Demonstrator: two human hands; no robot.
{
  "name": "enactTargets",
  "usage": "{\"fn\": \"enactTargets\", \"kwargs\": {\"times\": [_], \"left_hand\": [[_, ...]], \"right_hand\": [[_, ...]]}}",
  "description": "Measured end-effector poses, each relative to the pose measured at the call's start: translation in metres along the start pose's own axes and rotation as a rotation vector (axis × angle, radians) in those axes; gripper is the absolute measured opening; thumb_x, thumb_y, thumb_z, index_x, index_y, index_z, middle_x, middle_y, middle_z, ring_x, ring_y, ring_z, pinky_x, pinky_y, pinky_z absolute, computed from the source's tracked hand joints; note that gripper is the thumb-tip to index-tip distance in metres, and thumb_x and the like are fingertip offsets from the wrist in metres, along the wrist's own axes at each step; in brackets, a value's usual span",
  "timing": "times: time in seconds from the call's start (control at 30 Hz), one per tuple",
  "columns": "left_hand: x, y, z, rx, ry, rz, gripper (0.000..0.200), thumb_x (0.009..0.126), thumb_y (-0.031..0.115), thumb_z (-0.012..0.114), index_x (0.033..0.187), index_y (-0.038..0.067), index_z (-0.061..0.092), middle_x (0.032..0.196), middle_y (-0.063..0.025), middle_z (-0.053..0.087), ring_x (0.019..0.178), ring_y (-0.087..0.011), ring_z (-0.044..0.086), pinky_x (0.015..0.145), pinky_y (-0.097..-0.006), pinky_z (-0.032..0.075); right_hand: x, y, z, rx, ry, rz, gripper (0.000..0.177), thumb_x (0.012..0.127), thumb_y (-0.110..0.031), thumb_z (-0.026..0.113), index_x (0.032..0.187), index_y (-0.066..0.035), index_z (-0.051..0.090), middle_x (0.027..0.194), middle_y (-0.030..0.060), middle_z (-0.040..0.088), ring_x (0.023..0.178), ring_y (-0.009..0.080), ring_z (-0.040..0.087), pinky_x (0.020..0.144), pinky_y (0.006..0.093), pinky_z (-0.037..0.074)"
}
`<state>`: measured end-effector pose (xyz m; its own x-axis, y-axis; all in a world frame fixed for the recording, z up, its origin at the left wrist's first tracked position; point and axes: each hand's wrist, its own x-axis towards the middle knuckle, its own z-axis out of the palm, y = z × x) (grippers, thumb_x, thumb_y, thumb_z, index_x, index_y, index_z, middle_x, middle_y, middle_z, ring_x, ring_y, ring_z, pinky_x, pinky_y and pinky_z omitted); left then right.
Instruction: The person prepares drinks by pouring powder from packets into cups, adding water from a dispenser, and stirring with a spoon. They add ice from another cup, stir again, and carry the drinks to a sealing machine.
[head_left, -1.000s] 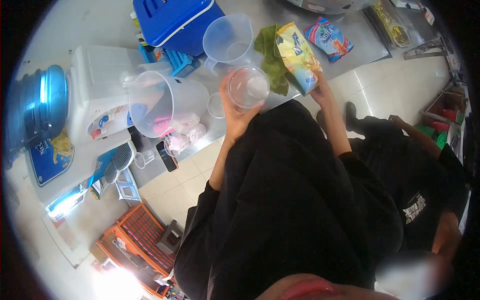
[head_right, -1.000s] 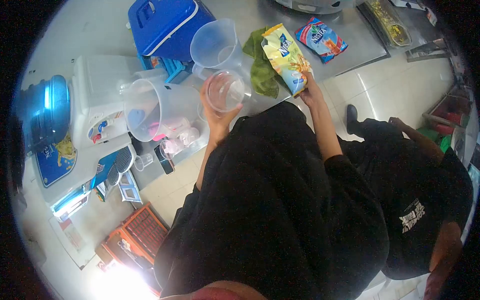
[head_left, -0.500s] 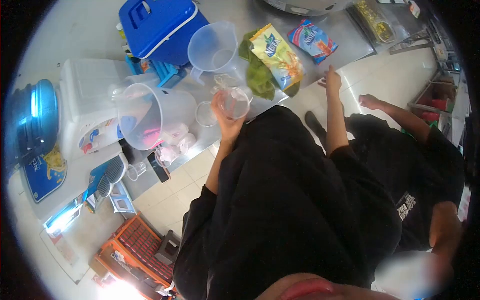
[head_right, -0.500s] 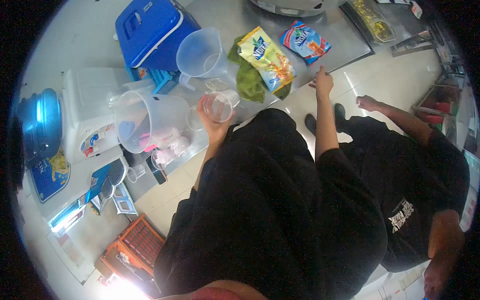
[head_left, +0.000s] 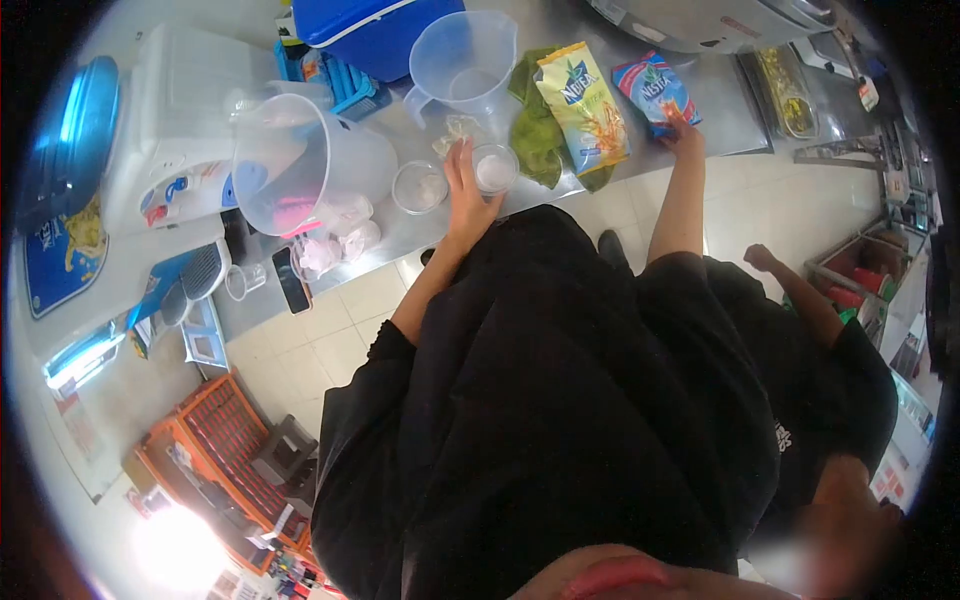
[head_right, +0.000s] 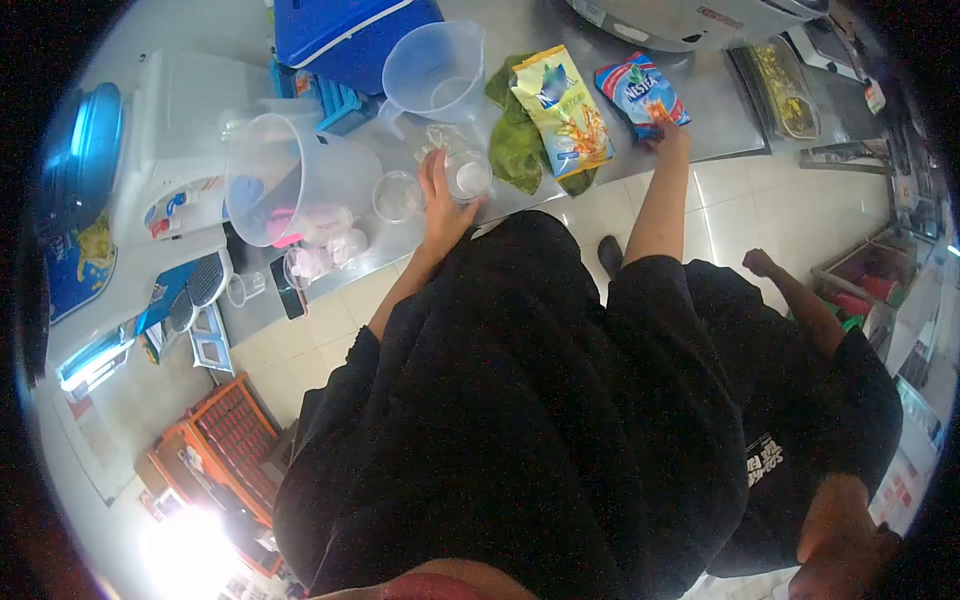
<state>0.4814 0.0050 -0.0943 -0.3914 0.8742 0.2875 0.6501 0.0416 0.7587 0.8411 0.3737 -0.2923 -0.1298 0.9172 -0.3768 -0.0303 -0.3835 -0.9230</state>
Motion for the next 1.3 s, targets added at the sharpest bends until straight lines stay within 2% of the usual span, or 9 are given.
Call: {"fn": "enactTargets", "kwargs": {"times": [0.03,0.1,0.33,0.43,0.6,0.73,0.97,1.13,1.3], "left_hand": [[-0.002,0.01,-0.007,-0.005,0.006,-0.006,0.098,0.07,0.009,0.085,0.149,0.003,0.028,0.147,-0.0246,0.031,0.137,-0.0455,0.033,0.115,-0.0517,0.03],[-0.006,0.031,-0.023,0.037,-0.036,0.071,0.092,0.069,0.001,0.081,0.147,0.005,0.033,0.149,-0.026,0.03,0.141,-0.0479,0.028,0.113,-0.052,0.034],[-0.032,0.056,-0.077,0.092,0.113,0.159,0.071,0.072,0.0,0.077,0.136,0.005,0.049,0.144,-0.0231,0.037,0.139,-0.0481,0.033,0.111,-0.0541,0.036],[-0.046,0.04,-0.1,0.2,0.158,0.175,0.065,0.074,0.0,0.075,0.134,0.005,0.049,0.141,-0.0212,0.041,0.138,-0.0479,0.034,0.11,-0.0544,0.035],[-0.064,0.007,-0.108,0.181,0.249,-0.074,0.056,0.076,0.0,0.071,0.129,0.004,0.052,0.134,-0.0186,0.046,0.128,-0.0416,0.045,0.107,-0.0499,0.037],[-0.068,-0.011,-0.114,0.206,0.178,-0.108,0.05,0.077,0.0,0.072,0.124,0.006,0.056,0.128,-0.0181,0.051,0.12,-0.0352,0.05,0.102,-0.044,0.042],[-0.065,-0.057,-0.123,0.27,-0.051,0.028,0.032,0.08,0.003,0.071,0.11,0.012,0.067,0.118,-0.0044,0.059,0.096,-0.0247,0.063,0.076,-0.0375,0.056],[-0.056,-0.089,-0.125,0.28,-0.128,0.284,0.03,0.078,0.001,0.064,0.106,0.011,0.067,0.105,-0.0003,0.062,0.088,-0.0218,0.065,0.07,-0.0355,0.057],[-0.052,-0.093,-0.132,0.306,-0.19,0.434,0.032,0.075,0.003,0.063,0.106,0.011,0.066,0.097,0.0003,0.061,0.086,-0.0177,0.066,0.061,-0.0309,0.057]], "right_hand": [[-0.018,-0.028,0.002,0.172,0.058,0.25,0.033,0.092,-0.022,0.07,0.124,-0.023,0.065,0.102,0.0019,0.067,0.089,0.0239,0.063,0.079,0.0494,0.051],[-0.045,-0.056,0.02,0.188,0.238,0.398,0.044,0.101,-0.013,0.052,0.144,-0.021,0.052,0.137,-0.0021,0.059,0.111,0.0174,0.059,0.088,0.0374,0.051],[-0.143,-0.094,0.04,0.372,0.241,0.339,0.043,0.102,-0.018,0.053,0.145,-0.013,0.049,0.135,0.0005,0.058,0.114,0.0219,0.055,0.097,0.0426,0.051],[-0.179,-0.088,0.055,0.435,0.023,0.214,0.036,0.097,-0.006,0.059,0.132,-0.001,0.054,0.123,0.01,0.061,0.111,0.0241,0.06,0.094,0.0477,0.055],[-0.268,-0.106,0.156,0.434,-0.24,0.212,0.034,0.098,-0.008,0.058,0.132,-0.004,0.054,0.122,0.008,0.063,0.108,0.0198,0.062,0.095,0.0428,0.054],[-0.315,-0.092,0.231,0.362,-0.257,0.165,0.024,0.098,-0.01,0.06,0.122,-0.006,0.062,0.112,0.0056,0.066,0.095,0.0156,0.066,0.082,0.0351,0.057],[-0.351,-0.075,0.296,-0.085,0.025,-0.306,0.01,0.095,-0.005,0.062,0.101,0.002,0.065,0.102,0.0064,0.065,0.082,0.0141,0.063,0.071,0.0281,0.052],[-0.378,-0.086,0.323,-0.602,0.147,-0.78,0.009,0.09,0.002,0.061,0.098,0.005,0.061,0.088,0.015,0.056,0.079,0.0295,0.058,0.068,0.038,0.046],[-0.394,-0.086,0.34,-0.664,0.228,-0.887,0.009,0.087,0.005,0.061,0.095,0.005,0.058,0.092,0.0158,0.057,0.081,0.0312,0.058,0.069,0.0379,0.047]]}}
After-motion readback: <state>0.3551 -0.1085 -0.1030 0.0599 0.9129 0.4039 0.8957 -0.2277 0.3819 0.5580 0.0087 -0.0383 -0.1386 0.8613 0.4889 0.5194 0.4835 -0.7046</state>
